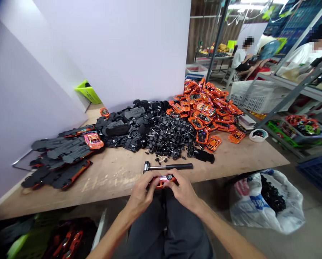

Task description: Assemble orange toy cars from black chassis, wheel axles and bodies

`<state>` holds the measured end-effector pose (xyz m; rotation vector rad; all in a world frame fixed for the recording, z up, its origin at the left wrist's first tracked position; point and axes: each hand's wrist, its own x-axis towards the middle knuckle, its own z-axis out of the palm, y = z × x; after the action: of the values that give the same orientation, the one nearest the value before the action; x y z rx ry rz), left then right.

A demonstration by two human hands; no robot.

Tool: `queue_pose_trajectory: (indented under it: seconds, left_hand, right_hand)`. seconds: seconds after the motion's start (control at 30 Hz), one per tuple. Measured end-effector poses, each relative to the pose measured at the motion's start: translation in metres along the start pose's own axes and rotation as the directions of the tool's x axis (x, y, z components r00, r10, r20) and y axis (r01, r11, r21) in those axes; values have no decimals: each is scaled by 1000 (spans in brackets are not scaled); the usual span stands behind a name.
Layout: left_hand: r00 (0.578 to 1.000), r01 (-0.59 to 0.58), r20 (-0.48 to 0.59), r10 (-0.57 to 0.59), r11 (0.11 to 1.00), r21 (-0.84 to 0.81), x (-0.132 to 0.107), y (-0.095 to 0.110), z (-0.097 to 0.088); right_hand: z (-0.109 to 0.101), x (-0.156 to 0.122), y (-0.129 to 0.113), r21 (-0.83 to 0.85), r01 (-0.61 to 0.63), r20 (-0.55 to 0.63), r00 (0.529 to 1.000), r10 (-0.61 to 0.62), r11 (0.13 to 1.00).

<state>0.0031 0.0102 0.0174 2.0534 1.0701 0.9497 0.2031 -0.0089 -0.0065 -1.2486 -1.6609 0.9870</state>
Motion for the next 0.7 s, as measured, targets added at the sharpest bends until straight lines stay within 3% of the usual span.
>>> queue_pose_trajectory:
  seconds: [0.1,0.17,0.27,0.33,0.37,0.43,0.47,0.53,0.6,0.7]
  left_hand:
    - [989,-63,145,33,976,208,-2,15,-7]
    - [994,-2,108,-27,966,258,-6,24,-7]
    - [976,218,-11,-218,976,27,-19,31,-5]
    - [915,393,43,-400,867,-306,-31,32,-4]
    - [867,480,129,-482,733,-482,-37,31,-3]
    - [746,598,378,-549,299,-744,-46,28,2]
    - [693,602,496,-523,43,-797,-50,26,6]
    - [642,509,639,-424,-387,-769,-53,18,15]
    - [630,392,683,-369,-608,-690,-53,9,23]
    - [621,298,684,-384,-691,-659,-51,-2,28]
  right_hand:
    - [-1,0,-19,-6,-38,0,999,38,999]
    - [-2,1,-33,14,-94,0,996,94,996]
    - [-11,7,-45,38,-78,137,988,72,996]
    - [-22,19,-41,-88,63,192,980,-45,994]
    - [-27,27,-37,-234,156,188,976,-113,960]
    - [-31,44,-23,-561,289,188,957,-220,776]
    - [-29,51,-16,-667,325,216,946,-243,670]
    - [-23,63,-4,-739,386,303,922,-240,552]
    - [-17,67,1,-725,422,353,906,-233,545]
    - [-21,61,-5,-698,449,406,890,-208,558]
